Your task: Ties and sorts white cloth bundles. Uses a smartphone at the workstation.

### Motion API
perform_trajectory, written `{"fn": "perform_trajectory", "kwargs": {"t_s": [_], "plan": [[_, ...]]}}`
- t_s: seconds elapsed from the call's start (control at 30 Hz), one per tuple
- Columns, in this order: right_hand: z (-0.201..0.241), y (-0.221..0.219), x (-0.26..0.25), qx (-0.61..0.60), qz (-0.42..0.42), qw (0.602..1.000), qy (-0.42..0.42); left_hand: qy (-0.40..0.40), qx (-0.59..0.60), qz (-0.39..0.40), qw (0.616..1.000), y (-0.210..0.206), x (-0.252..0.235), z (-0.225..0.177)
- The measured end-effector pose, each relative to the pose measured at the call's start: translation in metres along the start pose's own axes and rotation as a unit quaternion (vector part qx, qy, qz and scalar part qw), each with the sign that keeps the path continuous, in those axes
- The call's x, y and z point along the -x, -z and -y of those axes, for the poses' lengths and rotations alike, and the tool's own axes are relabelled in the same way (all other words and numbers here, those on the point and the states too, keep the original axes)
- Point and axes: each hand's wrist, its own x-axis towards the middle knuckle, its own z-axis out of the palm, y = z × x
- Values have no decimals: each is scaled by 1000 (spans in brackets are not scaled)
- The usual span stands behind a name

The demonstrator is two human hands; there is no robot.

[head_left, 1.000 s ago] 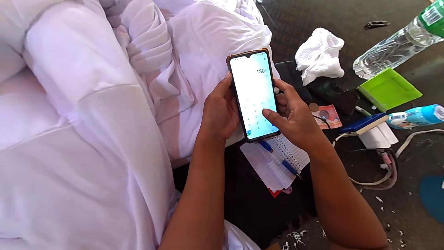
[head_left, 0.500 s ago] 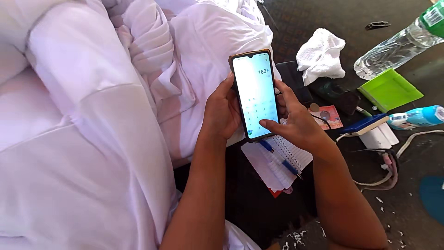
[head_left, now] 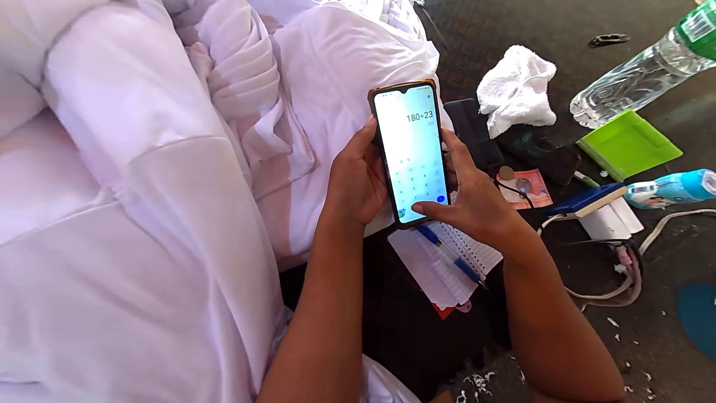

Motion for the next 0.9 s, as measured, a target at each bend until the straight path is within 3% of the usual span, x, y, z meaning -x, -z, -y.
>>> {"fn": "perform_trajectory", "kwargs": {"t_s": [0.23, 0.7, 0.9], "plan": [[-1, 17, 0, -93, 47, 994, 21, -1, 0, -13, 1000, 0, 0, 0], [-2, 0, -2, -48, -13, 999, 0, 1, -3, -6, 1000, 0, 0, 0], [-2, 6, -2, -74, 18, 997, -10, -1, -1, -16, 1000, -2, 0, 0]]}}
